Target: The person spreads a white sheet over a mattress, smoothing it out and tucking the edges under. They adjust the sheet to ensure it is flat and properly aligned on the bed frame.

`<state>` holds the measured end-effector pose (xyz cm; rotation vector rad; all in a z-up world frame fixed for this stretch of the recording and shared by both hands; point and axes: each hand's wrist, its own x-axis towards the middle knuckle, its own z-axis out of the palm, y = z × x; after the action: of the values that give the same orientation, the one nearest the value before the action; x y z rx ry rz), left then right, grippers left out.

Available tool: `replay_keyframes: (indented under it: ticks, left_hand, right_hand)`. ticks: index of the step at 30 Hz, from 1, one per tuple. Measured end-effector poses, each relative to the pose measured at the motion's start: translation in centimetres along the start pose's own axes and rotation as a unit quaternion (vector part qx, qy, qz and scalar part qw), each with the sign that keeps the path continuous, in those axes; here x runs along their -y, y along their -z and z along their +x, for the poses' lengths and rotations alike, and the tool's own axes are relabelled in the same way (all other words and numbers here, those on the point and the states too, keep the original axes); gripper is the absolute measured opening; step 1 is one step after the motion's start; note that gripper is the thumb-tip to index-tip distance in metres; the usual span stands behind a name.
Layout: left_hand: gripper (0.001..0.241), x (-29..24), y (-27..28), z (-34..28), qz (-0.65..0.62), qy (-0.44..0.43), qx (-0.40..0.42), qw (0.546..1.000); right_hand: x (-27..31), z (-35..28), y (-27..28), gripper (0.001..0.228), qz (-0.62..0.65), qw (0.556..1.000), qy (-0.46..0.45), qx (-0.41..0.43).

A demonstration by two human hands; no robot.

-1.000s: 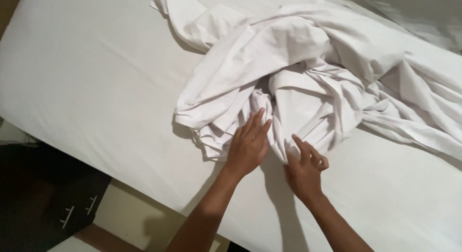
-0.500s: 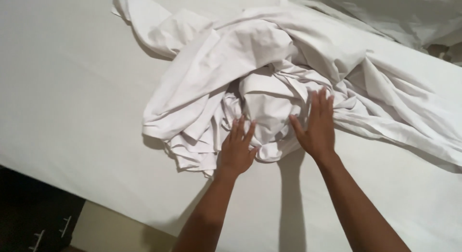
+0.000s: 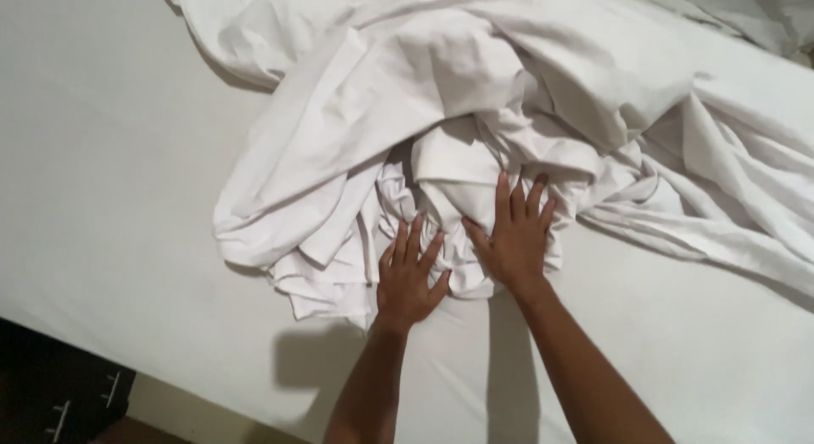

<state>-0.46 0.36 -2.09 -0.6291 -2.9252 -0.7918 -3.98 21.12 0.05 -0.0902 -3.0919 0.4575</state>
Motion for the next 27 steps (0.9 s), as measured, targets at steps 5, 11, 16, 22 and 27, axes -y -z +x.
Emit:
replay_keyframes:
  ticks: [5,11,16,22,27]
  left_hand:
    - [0.073,0.6,-1.4,-0.3,0.001,0.013,0.015,1.000]
    - [0.076,1.9,-2.9,-0.9,0.003,0.015,0.021,1.000]
    - [0.075,2.2,-4.4,-1.6,0.008,0.008,0.023,1.000]
    - [0.074,2.6,-4.4,-1.6,0.026,-0.006,0.016,1.000]
    - [0.072,2.9,-4.5,-1.4,0.020,-0.032,-0.015,0.999]
  right_hand:
    - [0.0,0.1,-1.5,0.097,-0.025,1.000,-0.005,-0.011]
    - [-0.1,-0.2,-2.1,0.099,-0.006,1.000,-0.008,-0.023]
    - [-0.5,-0.6,-0.9,0.096,0.083,0.995,0.006,-0.053]
    - [-2.1,-1.8,-2.4,0.076,0.163,0.984,-0.021,-0.071]
    - [-2.6,-1.5,-3.4,0.056,0.255,0.954,-0.057,-0.147]
